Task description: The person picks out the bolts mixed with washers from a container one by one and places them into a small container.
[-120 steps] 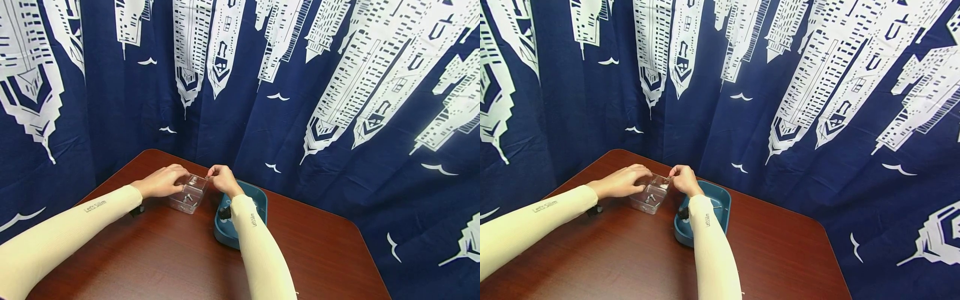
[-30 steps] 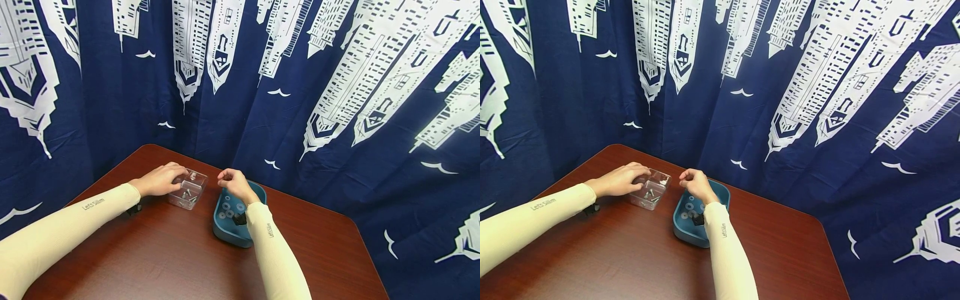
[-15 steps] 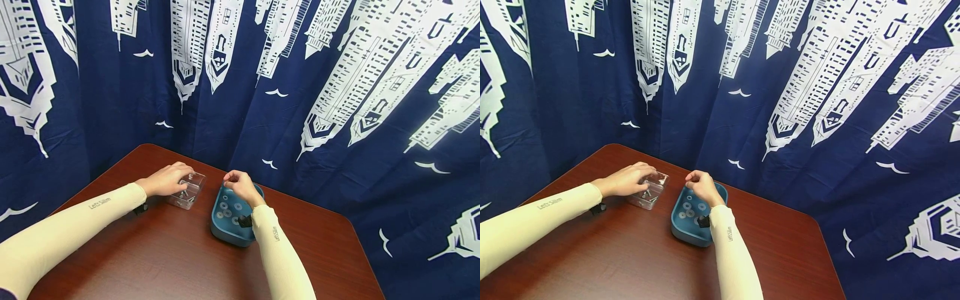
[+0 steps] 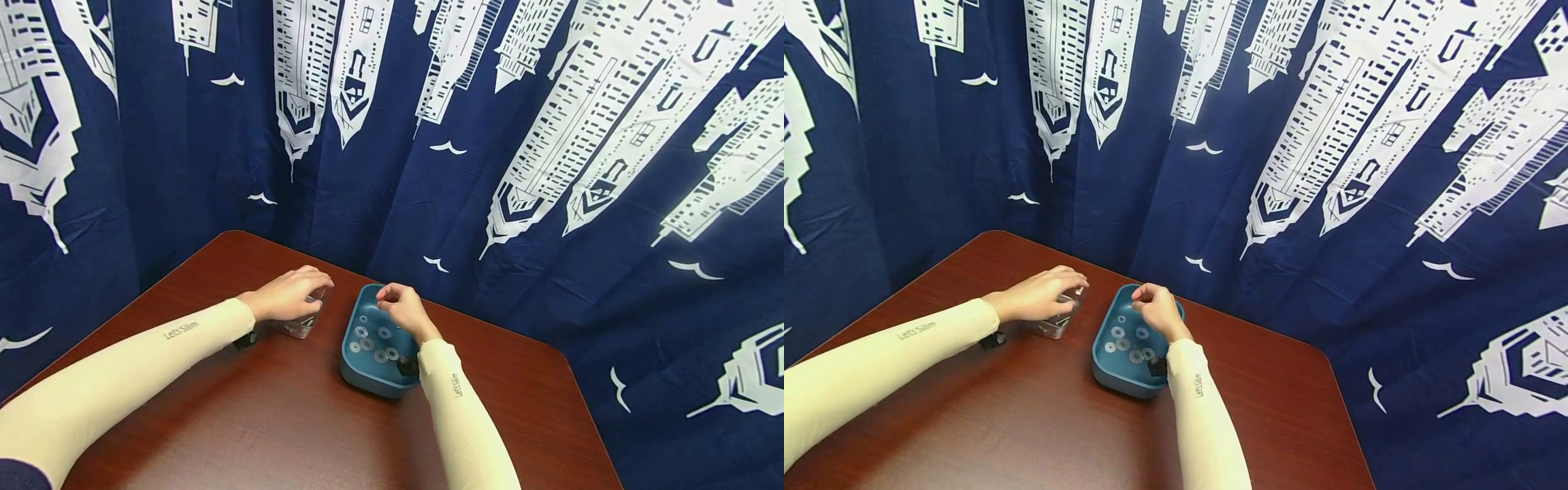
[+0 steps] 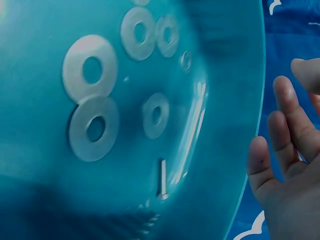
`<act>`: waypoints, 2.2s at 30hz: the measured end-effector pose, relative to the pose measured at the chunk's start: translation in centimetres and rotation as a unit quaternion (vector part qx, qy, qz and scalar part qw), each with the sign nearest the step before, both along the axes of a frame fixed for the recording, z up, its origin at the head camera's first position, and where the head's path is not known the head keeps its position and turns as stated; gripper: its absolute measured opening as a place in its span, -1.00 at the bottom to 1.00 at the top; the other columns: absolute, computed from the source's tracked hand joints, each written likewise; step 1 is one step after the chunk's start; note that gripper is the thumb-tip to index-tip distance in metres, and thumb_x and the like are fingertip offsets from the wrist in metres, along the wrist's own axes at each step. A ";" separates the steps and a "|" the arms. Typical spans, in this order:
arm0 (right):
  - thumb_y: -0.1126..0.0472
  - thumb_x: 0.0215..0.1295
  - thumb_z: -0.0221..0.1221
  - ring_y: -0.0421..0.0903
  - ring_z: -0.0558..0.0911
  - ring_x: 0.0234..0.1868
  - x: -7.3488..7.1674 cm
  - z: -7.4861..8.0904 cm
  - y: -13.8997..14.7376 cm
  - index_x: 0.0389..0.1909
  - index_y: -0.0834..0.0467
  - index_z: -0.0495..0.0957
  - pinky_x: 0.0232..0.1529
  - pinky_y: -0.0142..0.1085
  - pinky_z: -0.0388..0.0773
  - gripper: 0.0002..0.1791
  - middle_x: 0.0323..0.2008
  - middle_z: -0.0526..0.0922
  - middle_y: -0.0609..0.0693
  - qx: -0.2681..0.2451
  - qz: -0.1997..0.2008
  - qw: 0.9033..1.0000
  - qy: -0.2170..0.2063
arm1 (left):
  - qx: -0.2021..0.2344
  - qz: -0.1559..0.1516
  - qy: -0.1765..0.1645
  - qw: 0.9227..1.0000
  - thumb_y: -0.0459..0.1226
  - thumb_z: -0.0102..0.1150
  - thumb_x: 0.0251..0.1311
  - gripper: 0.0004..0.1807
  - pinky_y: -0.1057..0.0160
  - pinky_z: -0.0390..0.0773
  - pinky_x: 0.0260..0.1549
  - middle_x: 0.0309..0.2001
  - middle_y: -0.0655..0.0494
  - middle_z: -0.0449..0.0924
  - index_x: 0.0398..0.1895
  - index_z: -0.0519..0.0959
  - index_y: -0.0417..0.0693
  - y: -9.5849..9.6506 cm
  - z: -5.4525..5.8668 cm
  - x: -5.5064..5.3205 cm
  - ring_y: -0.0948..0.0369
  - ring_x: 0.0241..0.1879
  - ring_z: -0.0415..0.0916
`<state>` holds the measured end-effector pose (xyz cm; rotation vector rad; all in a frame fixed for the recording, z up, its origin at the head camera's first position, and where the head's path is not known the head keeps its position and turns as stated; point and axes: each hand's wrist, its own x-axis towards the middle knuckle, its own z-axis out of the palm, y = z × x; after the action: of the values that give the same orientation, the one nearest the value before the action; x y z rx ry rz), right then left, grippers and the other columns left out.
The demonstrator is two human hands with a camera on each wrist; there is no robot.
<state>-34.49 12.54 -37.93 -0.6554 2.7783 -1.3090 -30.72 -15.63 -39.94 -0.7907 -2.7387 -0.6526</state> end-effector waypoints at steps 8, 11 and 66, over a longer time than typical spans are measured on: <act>0.39 0.23 0.24 -0.14 0.54 -0.38 -0.3 -0.8 1.2 -0.22 0.30 0.64 -0.30 -0.33 0.50 -0.88 -0.37 0.68 0.01 0.022 -0.022 0.999 0.008 | -0.009 -0.015 -0.003 1.000 -0.20 0.18 0.28 -0.50 -0.10 0.39 0.29 0.32 0.02 0.48 0.29 0.52 -0.07 1.8 0.6 0.0 0.04 0.35 0.33; 0.38 0.22 0.24 -0.12 0.54 -0.38 -0.4 -1.0 1.5 -0.24 0.27 0.65 -0.31 -0.32 0.49 -0.89 -0.38 0.68 0.02 0.030 -0.035 0.999 0.013 | -0.013 -0.020 -0.006 1.000 -0.20 0.20 0.27 -0.49 -0.10 0.36 0.33 0.33 0.01 0.48 0.30 0.52 -0.07 2.4 0.5 -0.1 0.03 0.38 0.30; 0.21 0.26 0.24 -0.04 0.56 -0.25 -0.2 -2.4 0.0 -0.27 0.18 0.70 -0.11 -0.16 0.55 -0.86 -0.24 0.66 0.04 0.120 -0.114 0.983 -0.081 | -0.050 -0.059 -0.017 0.997 -0.19 0.24 0.29 -0.58 0.02 0.42 0.29 0.19 0.15 0.58 0.22 0.58 0.04 6.2 0.2 0.2 0.13 0.29 0.37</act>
<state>-34.72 12.53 -40.31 -0.2150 2.8725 -0.9766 -30.53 -9.45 -39.75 -0.9789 -2.7910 -0.5599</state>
